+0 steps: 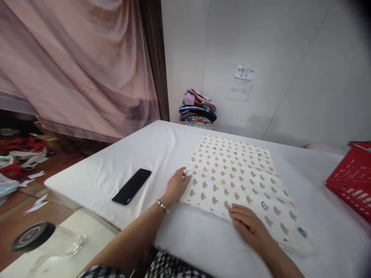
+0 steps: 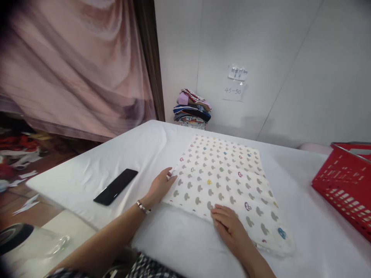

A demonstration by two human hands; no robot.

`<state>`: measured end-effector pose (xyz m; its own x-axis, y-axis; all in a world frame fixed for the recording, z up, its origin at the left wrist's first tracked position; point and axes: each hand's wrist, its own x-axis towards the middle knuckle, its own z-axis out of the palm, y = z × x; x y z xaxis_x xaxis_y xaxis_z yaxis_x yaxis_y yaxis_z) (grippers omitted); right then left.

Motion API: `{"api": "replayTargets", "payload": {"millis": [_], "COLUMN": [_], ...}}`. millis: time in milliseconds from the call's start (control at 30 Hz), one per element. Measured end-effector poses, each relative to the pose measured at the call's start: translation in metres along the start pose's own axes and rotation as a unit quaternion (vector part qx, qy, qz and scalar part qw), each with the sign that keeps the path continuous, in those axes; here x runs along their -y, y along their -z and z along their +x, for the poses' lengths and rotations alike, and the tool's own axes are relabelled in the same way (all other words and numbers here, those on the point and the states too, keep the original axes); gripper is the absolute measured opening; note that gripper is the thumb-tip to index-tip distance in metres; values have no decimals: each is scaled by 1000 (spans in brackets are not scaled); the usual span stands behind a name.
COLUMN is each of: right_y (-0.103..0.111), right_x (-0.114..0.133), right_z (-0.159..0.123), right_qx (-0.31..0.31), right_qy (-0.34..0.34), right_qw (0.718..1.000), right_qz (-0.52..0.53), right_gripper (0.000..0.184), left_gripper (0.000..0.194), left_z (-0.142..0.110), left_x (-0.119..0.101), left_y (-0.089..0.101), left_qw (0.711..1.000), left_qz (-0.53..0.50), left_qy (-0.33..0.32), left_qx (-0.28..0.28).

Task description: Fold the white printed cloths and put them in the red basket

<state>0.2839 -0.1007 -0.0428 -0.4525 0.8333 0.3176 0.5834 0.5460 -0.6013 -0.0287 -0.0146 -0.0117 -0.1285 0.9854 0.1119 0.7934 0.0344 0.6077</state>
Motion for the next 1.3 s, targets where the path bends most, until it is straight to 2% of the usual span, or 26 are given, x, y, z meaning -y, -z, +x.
{"api": "replayTargets", "payload": {"millis": [67, 133, 233, 367, 533, 633, 733, 833, 900, 1000, 1100, 1200, 1300], "right_y": [0, -1, -2, -2, 0, 1, 0, -2, -3, -6, -8, 3, 34], "right_x": [-1, -1, -2, -1, 10, 18, 23, 24, 24, 23, 21, 15, -4], "right_z": [-1, -1, -2, 0, 5, 10, 14, 16, 17, 16, 14, 6, -9], "right_qx": [6, 7, 3, 1, -11, -39, -57, -72, -87, -100, -87, -86, -184], "right_qy": [-2, 0, -5, -4, 12, 23, 31, 43, 44, 42, 43, 9, -117], "right_qw": [1000, 1000, 1000, 1000, 999, 998, 997, 996, 995, 994, 995, 993, 971], "right_qz": [-5, -10, -14, -21, -31, -36, -39, -26, -13, -9, 6, 83, 98], "right_gripper": [26, 26, 26, 26, 25, 23, 22, 22, 22, 20, 20, 22, 24], "left_gripper": [41, 35, 31, 38, 37, 32, 29, 30, 31, 32, 35, 40, 48], "left_z": [-1, -1, 0, 0, 2, 6, 10, 16, 21, 29, 34, 33, 28], "left_x": [0, 0, 0, 0, -5, -9, -12, -8, -2, 8, 15, 18, 14], "left_y": [0, 1, 2, 4, 6, 5, 6, 9, 10, 10, 8, 8, 14], "left_qw": [999, 997, 997, 998, 985, 979, 983, 993, 996, 997, 995, 994, 993], "left_qz": [24, 51, 63, 54, 169, 199, 171, 92, 50, 50, 69, 75, 90], "left_qy": [-33, -51, -46, -21, -10, -25, -28, -9, -5, -4, -6, -12, -26], "left_qx": [-17, -8, 16, 9, 29, 45, 58, 79, 73, 55, 66, 75, 68]}}
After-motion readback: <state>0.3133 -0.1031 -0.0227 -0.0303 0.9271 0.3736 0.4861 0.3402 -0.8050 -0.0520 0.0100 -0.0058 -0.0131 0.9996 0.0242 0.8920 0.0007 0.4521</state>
